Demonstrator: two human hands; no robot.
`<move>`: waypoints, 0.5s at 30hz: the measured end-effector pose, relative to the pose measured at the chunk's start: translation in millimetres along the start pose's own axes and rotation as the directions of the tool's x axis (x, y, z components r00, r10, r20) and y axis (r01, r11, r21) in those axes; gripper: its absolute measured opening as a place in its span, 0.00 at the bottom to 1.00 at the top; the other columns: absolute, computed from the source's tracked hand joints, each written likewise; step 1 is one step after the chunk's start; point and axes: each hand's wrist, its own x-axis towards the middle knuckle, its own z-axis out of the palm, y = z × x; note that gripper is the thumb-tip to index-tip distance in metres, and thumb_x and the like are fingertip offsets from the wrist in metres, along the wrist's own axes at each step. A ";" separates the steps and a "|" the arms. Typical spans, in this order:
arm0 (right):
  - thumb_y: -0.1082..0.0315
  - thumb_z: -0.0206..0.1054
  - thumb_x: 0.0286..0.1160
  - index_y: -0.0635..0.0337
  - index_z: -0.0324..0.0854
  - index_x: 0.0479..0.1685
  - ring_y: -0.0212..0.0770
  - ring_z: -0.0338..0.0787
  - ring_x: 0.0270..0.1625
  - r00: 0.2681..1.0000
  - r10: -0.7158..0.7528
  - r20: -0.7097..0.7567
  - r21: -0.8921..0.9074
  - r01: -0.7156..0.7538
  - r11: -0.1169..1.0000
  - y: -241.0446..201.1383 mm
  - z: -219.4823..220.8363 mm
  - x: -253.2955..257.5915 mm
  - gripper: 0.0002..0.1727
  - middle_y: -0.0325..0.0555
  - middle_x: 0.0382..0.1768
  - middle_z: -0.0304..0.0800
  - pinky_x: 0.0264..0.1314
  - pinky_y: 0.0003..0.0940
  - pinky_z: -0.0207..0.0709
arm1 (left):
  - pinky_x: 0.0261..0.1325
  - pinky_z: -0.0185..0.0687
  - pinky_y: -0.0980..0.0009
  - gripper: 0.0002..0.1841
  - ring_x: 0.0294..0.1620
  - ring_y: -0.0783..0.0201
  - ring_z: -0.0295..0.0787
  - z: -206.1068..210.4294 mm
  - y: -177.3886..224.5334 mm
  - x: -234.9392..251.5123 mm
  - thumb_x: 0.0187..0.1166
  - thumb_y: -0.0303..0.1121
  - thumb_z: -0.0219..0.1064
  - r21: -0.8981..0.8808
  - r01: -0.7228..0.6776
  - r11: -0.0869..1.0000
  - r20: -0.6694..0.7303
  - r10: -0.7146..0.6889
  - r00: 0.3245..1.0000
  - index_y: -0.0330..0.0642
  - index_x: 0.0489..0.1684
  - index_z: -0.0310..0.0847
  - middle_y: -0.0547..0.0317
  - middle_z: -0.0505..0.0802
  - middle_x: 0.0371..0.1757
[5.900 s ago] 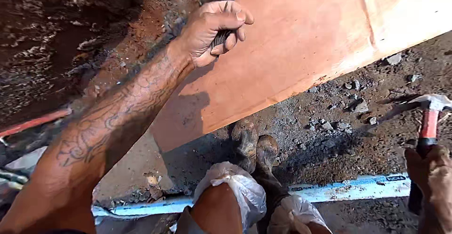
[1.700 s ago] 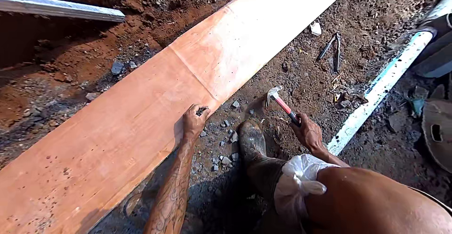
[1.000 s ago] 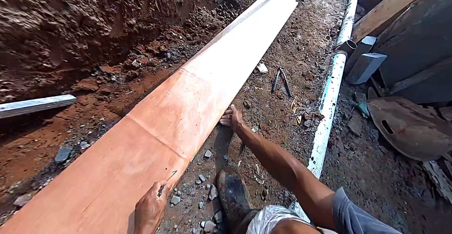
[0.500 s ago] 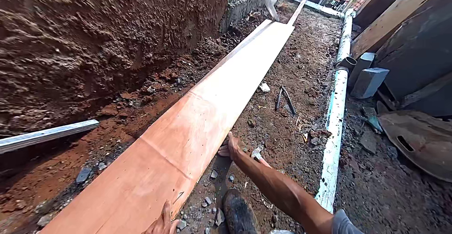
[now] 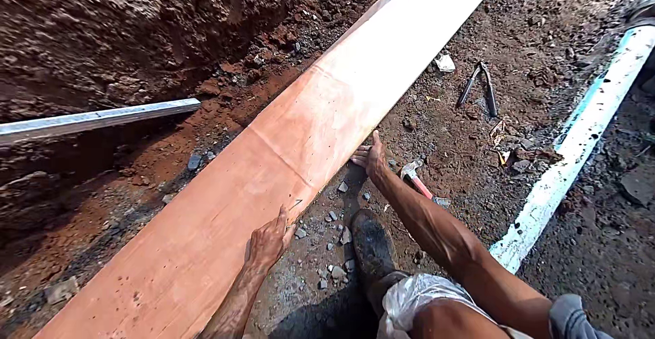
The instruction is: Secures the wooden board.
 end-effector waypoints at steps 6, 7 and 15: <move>0.23 0.33 0.81 0.60 0.76 0.65 0.45 0.85 0.37 0.998 -0.044 0.046 0.024 0.043 0.999 1.1 1.5 15.7 0.49 0.51 0.40 0.85 0.42 0.43 0.81 | 0.33 0.89 0.45 0.28 0.29 0.41 0.96 -14.9 0.4 0.2 0.72 0.39 0.70 -0.067 0.052 0.996 0.021 -0.051 0.998 0.26 0.67 0.84 0.39 0.96 0.33; 0.23 0.35 0.81 0.60 0.74 0.71 0.48 0.87 0.50 0.997 -0.043 0.063 0.085 0.037 0.996 1.1 2.2 17.1 0.49 0.55 0.52 0.85 0.54 0.48 0.81 | 0.35 0.89 0.44 0.28 0.30 0.41 0.96 -16.3 1.3 0.4 0.73 0.39 0.70 -0.081 0.072 0.994 0.032 -0.069 0.997 0.26 0.67 0.84 0.39 0.96 0.34; 0.27 0.30 0.85 0.50 0.57 0.89 0.47 0.75 0.82 0.876 -0.333 0.349 0.617 0.052 0.785 16.7 5.8 43.2 0.46 0.48 0.81 0.74 0.81 0.57 0.72 | 0.40 0.90 0.46 0.27 0.35 0.42 0.97 -22.6 9.6 -2.2 0.74 0.37 0.73 -0.107 0.158 0.982 0.063 -0.152 0.986 0.29 0.70 0.83 0.40 0.97 0.40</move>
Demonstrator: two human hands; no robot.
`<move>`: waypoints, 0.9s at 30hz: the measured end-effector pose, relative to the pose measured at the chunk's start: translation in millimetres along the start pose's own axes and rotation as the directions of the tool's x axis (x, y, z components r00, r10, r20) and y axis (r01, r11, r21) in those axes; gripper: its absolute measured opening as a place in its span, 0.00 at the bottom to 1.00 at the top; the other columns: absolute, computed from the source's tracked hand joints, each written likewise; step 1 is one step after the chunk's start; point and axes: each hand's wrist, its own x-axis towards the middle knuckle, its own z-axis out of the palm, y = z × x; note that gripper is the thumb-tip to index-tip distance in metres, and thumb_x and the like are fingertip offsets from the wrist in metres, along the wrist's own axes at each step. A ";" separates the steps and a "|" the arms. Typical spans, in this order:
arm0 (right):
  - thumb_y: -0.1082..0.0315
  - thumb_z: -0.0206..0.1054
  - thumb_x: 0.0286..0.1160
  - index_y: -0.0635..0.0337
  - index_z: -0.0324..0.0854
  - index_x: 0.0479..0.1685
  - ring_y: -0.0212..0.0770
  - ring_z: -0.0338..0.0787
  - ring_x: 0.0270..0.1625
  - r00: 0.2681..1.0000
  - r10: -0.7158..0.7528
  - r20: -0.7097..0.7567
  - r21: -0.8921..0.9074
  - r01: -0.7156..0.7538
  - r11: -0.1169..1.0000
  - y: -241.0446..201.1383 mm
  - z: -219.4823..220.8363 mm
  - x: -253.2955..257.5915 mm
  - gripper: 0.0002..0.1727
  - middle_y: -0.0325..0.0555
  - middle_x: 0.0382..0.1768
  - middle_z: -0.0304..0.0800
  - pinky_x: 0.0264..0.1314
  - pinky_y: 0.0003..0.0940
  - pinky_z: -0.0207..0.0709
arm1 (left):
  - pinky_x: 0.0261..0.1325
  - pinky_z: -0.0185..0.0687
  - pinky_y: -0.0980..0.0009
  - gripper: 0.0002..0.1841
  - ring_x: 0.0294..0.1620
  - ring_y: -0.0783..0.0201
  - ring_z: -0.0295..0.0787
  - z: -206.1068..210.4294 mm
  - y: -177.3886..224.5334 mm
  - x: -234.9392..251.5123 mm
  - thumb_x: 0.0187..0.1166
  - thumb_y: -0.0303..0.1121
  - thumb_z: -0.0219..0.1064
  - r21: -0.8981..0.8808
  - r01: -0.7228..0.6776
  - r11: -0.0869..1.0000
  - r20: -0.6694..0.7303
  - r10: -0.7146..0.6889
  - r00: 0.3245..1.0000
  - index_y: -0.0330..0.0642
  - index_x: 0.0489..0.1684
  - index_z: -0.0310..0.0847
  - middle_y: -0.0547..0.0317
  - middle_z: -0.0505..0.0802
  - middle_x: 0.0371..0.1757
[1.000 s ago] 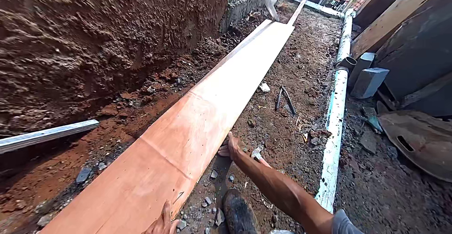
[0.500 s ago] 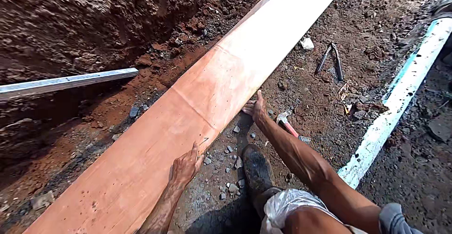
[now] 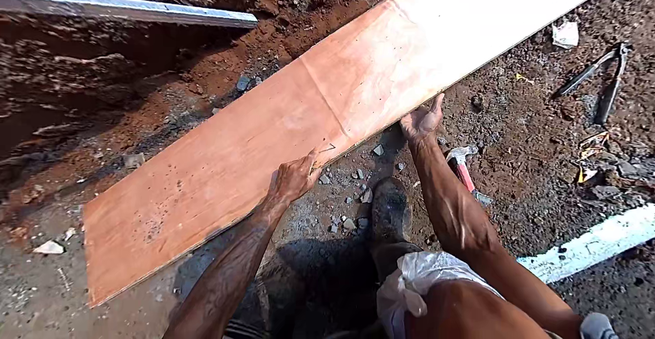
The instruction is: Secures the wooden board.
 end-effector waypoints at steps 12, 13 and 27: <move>0.23 0.37 0.80 0.43 0.58 0.89 0.52 0.71 0.85 0.998 0.067 -0.009 0.132 -0.066 0.989 -4.8 -0.9 6.1 0.46 0.46 0.84 0.71 0.81 0.67 0.68 | 0.45 0.88 0.42 0.31 0.38 0.39 0.96 15.9 3.9 -1.5 0.75 0.38 0.75 -0.051 0.159 0.986 0.058 -0.156 0.986 0.32 0.77 0.77 0.37 0.96 0.43; 0.23 0.37 0.80 0.42 0.57 0.90 0.51 0.70 0.86 0.997 0.071 -0.002 0.140 -0.070 0.988 -3.5 -1.7 6.5 0.46 0.46 0.84 0.71 0.81 0.67 0.67 | 0.47 0.87 0.41 0.31 0.40 0.38 0.96 15.5 4.8 -1.0 0.76 0.38 0.75 -0.057 0.180 0.982 0.077 -0.176 0.981 0.32 0.78 0.76 0.37 0.96 0.45; 0.31 0.35 0.88 0.44 0.58 0.87 0.49 0.73 0.82 0.997 -0.029 -0.070 0.049 0.032 0.998 -0.4 -2.7 8.4 0.38 0.47 0.79 0.74 0.78 0.65 0.70 | 0.55 0.84 0.37 0.36 0.48 0.36 0.95 15.0 9.9 3.0 0.78 0.39 0.75 -0.079 0.269 0.960 0.183 -0.251 0.951 0.37 0.86 0.69 0.36 0.95 0.54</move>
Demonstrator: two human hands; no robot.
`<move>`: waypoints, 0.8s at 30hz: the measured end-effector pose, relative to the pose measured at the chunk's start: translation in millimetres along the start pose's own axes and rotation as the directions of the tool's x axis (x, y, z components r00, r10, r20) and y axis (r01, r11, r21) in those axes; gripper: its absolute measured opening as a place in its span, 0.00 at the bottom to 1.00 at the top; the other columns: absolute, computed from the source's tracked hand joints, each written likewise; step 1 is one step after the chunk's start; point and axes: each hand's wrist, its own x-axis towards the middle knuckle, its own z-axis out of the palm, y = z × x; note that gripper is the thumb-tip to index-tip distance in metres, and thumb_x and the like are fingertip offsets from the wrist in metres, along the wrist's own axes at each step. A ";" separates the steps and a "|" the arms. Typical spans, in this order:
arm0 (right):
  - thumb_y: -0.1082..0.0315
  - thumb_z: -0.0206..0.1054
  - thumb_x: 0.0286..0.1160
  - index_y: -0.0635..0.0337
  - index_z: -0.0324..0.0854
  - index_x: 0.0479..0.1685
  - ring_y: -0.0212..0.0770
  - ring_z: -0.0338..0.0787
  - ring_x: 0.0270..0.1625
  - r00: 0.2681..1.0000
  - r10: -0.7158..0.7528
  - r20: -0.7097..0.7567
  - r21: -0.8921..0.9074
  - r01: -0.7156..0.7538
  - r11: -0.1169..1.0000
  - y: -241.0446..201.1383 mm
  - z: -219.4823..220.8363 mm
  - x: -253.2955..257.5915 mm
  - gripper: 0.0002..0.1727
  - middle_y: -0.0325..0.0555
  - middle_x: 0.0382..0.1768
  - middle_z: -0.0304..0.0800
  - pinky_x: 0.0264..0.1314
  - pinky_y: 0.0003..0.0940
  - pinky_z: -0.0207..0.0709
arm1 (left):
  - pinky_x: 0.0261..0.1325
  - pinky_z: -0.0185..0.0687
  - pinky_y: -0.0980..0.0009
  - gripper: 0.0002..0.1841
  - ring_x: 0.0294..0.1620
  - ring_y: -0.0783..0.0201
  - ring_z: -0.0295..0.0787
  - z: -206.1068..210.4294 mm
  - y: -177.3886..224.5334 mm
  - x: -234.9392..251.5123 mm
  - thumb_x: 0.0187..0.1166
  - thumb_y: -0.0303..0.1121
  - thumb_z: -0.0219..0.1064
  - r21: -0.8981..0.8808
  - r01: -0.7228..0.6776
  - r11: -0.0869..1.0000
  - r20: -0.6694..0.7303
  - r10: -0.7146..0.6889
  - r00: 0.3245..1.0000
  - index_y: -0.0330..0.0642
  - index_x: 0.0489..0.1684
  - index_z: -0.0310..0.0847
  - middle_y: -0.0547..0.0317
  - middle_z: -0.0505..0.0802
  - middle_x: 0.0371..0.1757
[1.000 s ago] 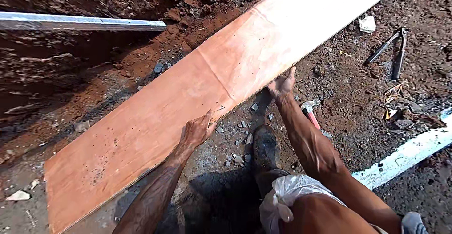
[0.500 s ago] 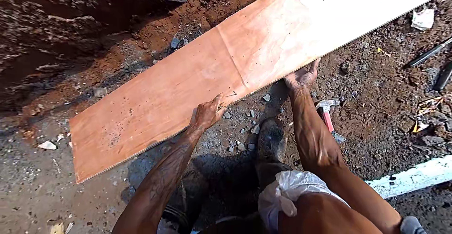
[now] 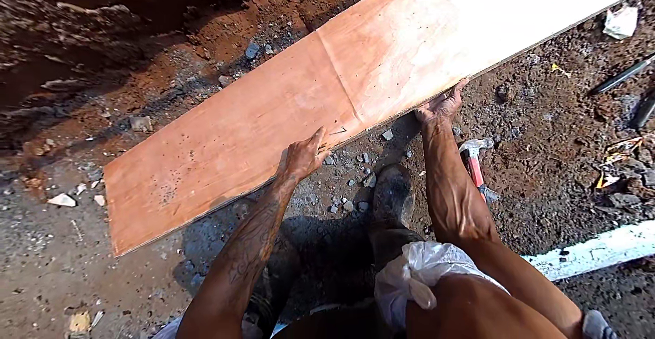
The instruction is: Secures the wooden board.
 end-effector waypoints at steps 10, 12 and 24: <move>0.27 0.35 0.85 0.41 0.56 0.89 0.50 0.70 0.86 0.999 0.020 -0.028 -0.042 -0.022 0.999 1.2 5.1 -5.2 0.41 0.45 0.83 0.71 0.79 0.70 0.67 | 0.59 0.83 0.39 0.39 0.52 0.35 0.93 -10.8 7.4 8.2 0.83 0.42 0.69 0.066 0.032 0.997 0.167 -0.042 0.985 0.42 0.94 0.56 0.35 0.93 0.57; 0.28 0.34 0.85 0.42 0.57 0.89 0.50 0.71 0.85 1.000 0.003 -0.031 -0.046 -0.004 0.999 3.6 4.4 -5.7 0.41 0.46 0.82 0.72 0.79 0.70 0.67 | 0.60 0.82 0.39 0.39 0.53 0.35 0.93 -10.6 8.6 7.3 0.84 0.42 0.68 0.067 0.055 0.996 0.181 -0.066 0.981 0.43 0.94 0.54 0.36 0.93 0.58; 0.33 0.39 0.90 0.48 0.59 0.89 0.47 0.75 0.83 0.987 -0.093 -0.132 -0.153 0.073 0.986 11.0 10.0 -5.6 0.38 0.47 0.81 0.74 0.80 0.59 0.72 | 0.68 0.78 0.40 0.40 0.60 0.36 0.91 -12.2 5.2 13.3 0.84 0.44 0.68 0.067 0.116 0.991 0.211 -0.128 0.969 0.48 0.95 0.53 0.37 0.93 0.61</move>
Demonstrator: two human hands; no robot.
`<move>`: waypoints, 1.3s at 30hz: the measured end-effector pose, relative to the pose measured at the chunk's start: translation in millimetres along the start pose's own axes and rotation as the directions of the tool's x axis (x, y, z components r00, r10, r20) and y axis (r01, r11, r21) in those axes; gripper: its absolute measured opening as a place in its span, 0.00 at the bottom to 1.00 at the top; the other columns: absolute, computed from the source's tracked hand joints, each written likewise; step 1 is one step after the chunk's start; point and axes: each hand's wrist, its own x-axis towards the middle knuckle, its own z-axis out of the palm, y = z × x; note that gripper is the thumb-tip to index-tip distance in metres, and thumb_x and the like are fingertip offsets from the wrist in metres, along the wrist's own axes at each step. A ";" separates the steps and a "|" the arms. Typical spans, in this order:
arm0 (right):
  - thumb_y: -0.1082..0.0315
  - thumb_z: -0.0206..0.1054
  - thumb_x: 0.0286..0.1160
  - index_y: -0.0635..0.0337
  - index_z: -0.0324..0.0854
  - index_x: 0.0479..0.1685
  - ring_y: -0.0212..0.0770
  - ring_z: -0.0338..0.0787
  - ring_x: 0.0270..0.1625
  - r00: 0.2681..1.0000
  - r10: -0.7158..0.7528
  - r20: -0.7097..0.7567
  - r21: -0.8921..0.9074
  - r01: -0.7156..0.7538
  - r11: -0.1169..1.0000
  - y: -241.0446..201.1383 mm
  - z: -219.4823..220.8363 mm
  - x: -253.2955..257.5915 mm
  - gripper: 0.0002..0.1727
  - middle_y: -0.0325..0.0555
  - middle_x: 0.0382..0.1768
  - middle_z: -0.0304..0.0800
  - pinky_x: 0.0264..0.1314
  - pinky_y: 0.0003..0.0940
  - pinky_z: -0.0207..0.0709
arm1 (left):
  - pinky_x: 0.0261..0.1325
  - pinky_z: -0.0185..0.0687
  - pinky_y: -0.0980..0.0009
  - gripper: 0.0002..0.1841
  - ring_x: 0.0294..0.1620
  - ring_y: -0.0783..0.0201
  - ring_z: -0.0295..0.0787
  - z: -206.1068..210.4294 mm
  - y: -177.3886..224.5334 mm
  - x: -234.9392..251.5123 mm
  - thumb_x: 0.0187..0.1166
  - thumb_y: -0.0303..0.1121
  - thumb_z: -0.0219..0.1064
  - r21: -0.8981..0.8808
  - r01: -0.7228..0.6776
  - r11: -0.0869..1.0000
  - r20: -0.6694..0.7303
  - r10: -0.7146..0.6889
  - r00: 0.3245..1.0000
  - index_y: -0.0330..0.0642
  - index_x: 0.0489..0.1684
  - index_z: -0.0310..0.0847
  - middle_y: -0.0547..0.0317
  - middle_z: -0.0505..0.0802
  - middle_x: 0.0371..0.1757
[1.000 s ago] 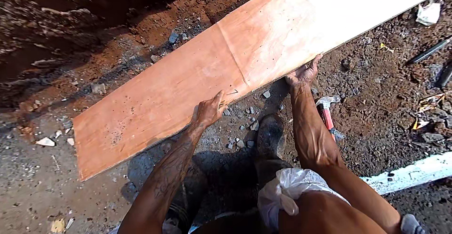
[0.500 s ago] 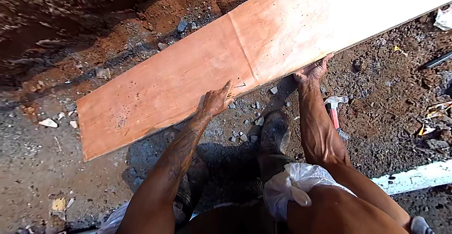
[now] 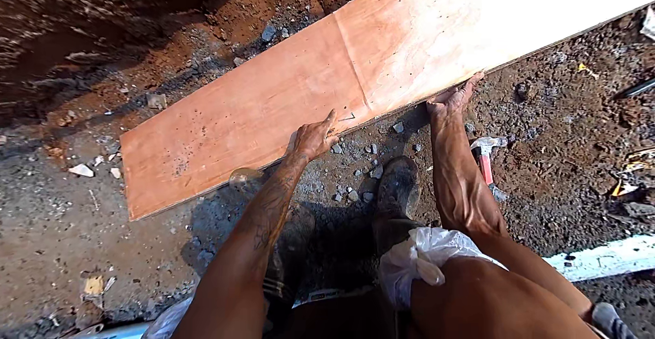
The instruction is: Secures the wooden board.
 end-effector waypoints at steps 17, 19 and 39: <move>0.31 0.35 0.88 0.46 0.61 0.87 0.44 0.76 0.81 0.999 -0.026 0.021 -0.145 0.028 0.989 -3.3 1.3 0.9 0.39 0.45 0.80 0.75 0.80 0.56 0.73 | 0.60 0.81 0.37 0.40 0.52 0.36 0.93 7.9 -9.2 5.9 0.80 0.45 0.73 -0.012 -0.049 0.999 -0.109 0.047 0.993 0.50 0.93 0.60 0.37 0.95 0.53; 0.30 0.36 0.88 0.46 0.62 0.86 0.45 0.76 0.81 1.000 -0.013 0.012 -0.140 0.015 0.990 -3.3 -1.5 1.3 0.39 0.45 0.79 0.76 0.79 0.57 0.74 | 0.58 0.81 0.37 0.39 0.51 0.35 0.93 10.8 -10.9 5.1 0.80 0.45 0.73 -0.011 -0.060 0.998 -0.125 0.058 0.990 0.48 0.92 0.61 0.37 0.95 0.51; 0.27 0.36 0.85 0.47 0.62 0.85 0.46 0.78 0.78 0.991 0.081 -0.104 -0.202 -0.101 0.974 -10.2 1.9 -6.1 0.42 0.46 0.78 0.77 0.74 0.56 0.75 | 0.12 0.53 0.83 0.17 0.09 0.79 0.56 84.8 191.0 64.4 0.95 0.38 0.48 -0.896 0.135 -0.422 0.271 -0.281 0.921 0.47 0.71 0.79 0.63 0.88 0.33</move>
